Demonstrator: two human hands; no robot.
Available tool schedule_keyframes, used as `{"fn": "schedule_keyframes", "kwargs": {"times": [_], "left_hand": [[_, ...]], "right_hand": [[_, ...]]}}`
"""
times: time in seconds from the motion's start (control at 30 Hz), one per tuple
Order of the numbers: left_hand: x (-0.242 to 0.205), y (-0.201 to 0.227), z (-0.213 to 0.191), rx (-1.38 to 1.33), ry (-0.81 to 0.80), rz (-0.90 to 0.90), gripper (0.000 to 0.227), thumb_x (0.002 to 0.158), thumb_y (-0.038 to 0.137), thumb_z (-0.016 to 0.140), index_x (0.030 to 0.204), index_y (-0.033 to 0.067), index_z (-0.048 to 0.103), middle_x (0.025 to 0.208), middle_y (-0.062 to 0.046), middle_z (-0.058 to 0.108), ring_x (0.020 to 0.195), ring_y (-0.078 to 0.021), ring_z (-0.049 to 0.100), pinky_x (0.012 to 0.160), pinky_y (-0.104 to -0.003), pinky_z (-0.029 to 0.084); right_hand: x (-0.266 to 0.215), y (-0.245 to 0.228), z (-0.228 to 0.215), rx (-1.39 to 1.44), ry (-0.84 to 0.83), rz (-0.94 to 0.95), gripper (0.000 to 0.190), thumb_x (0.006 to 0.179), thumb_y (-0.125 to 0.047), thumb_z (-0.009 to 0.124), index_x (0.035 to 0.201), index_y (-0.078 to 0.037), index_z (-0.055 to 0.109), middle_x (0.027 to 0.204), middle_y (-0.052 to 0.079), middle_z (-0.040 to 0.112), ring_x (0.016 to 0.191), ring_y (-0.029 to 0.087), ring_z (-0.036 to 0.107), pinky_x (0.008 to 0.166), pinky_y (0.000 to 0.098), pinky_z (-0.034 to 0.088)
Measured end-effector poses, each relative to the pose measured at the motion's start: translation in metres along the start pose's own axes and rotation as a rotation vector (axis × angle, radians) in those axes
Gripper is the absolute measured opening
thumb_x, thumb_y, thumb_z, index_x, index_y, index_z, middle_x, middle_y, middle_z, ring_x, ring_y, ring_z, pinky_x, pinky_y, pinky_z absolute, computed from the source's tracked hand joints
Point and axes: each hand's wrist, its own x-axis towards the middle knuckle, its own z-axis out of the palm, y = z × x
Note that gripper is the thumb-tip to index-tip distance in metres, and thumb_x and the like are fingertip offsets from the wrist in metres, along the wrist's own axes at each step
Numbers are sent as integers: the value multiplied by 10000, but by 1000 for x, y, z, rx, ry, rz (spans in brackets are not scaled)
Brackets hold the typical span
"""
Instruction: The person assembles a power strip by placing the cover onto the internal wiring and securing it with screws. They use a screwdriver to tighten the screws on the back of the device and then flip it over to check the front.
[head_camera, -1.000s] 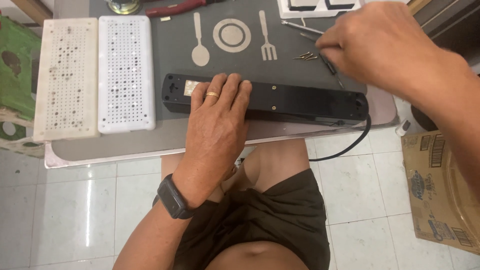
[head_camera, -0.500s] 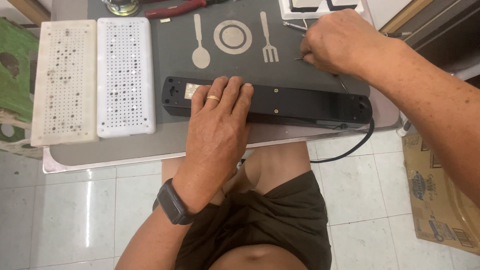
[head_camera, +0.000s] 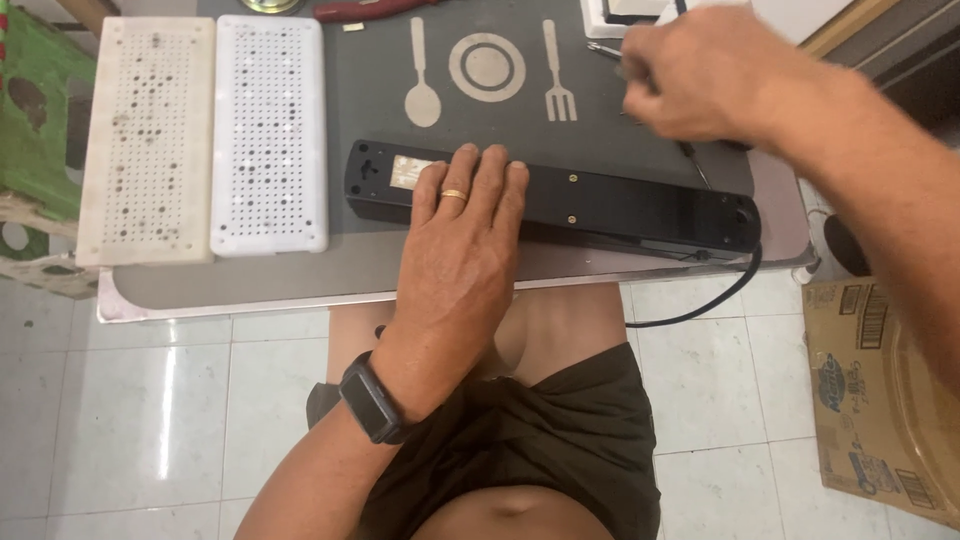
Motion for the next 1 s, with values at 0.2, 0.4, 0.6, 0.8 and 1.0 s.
{"fn": "schedule_keyframes", "kwargs": {"times": [0.2, 0.4, 0.6, 0.8, 1.0], "left_hand": [[-1, 2, 2, 0, -48, -60, 448, 884, -52, 430, 1328, -37, 487, 1333, -225, 500, 1261, -420, 483, 1060, -545, 396], [1, 5, -5, 9, 88, -66, 316, 951, 4, 446, 1250, -69, 518, 1217, -225, 515, 1174, -387, 479, 1029, -481, 411], [-2, 7, 3, 60, 123, -85, 420, 900, 37, 568, 1307, -54, 519, 1259, -243, 561, 1169, -406, 525, 1030, -494, 444], [-4, 7, -2, 184, -45, -83, 563, 878, 191, 607, 1394, 19, 463, 1389, -153, 520, 1321, -331, 470, 1167, -487, 357], [-4, 7, 1, 190, -40, -96, 585, 879, 209, 606, 1411, 31, 440, 1356, -99, 549, 1266, -275, 519, 1147, -432, 373]], "right_hand": [[5, -3, -10, 103, 365, -351, 255, 1047, -171, 407, 906, -20, 555, 776, 207, 586, 678, 410, 541, 684, 514, 388], [-6, -98, -48, 56, 158, -328, 340, 1032, -344, 328, 1040, -118, 582, 806, 133, 671, 680, 339, 655, 660, 434, 438], [7, -141, -64, 137, 79, -464, 344, 1012, -272, 428, 733, -78, 482, 625, 95, 558, 588, 273, 483, 631, 406, 330], [11, -162, -65, 41, -29, -456, 325, 971, -305, 413, 767, -116, 581, 652, 74, 621, 652, 263, 523, 671, 393, 391], [11, -168, -66, -17, -23, -489, 377, 978, -305, 443, 657, -107, 449, 547, 58, 476, 565, 216, 376, 598, 357, 340]]}}
